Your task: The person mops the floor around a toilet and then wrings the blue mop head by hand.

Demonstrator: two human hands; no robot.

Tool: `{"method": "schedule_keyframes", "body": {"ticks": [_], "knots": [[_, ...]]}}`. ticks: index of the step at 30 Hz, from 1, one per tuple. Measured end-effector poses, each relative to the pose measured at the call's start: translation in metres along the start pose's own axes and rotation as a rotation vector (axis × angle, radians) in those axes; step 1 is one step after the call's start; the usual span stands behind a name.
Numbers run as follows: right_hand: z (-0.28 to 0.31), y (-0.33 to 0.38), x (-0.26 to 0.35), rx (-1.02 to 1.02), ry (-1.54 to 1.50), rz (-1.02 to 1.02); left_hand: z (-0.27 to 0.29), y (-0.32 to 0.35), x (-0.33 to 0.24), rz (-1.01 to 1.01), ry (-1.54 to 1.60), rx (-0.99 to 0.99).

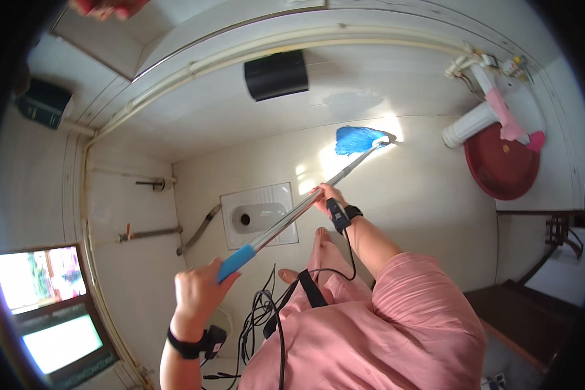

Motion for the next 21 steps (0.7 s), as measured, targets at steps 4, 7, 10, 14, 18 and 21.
{"method": "schedule_keyframes", "body": {"ticks": [4, 7, 10, 14, 18, 21], "knots": [[0.055, 0.014, 0.153, -0.1, 0.08, 0.325, -0.042, -0.092, -0.105, -0.307, -0.082, 0.021], [0.091, 0.04, 0.21, -0.207, -0.117, 0.428, -0.077, -0.12, -0.164, -0.462, -0.159, 0.088], [0.131, 0.055, 0.246, -0.289, -0.167, 0.47, -0.092, -0.128, -0.198, -0.547, -0.183, 0.097], [0.156, 0.07, 0.244, -0.211, -0.168, 0.449, -0.086, -0.117, -0.207, -0.59, -0.081, 0.13], [0.133, 0.095, 0.168, -0.188, -0.048, 0.285, -0.049, -0.073, -0.157, -0.617, -0.083, 0.087], [0.15, 0.092, 0.114, -0.154, 0.016, 0.184, -0.015, -0.018, -0.115, -0.577, -0.156, 0.054]]}}
Point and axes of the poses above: each hand's wrist, its own y-axis away from the middle knuckle, its own z-axis out of the back of the hand, x = y × z, the point moved 9 cm from there along -y, towards the middle knuckle, and after that the axes turned 4 degrees about -y, right-handed, at the moved point
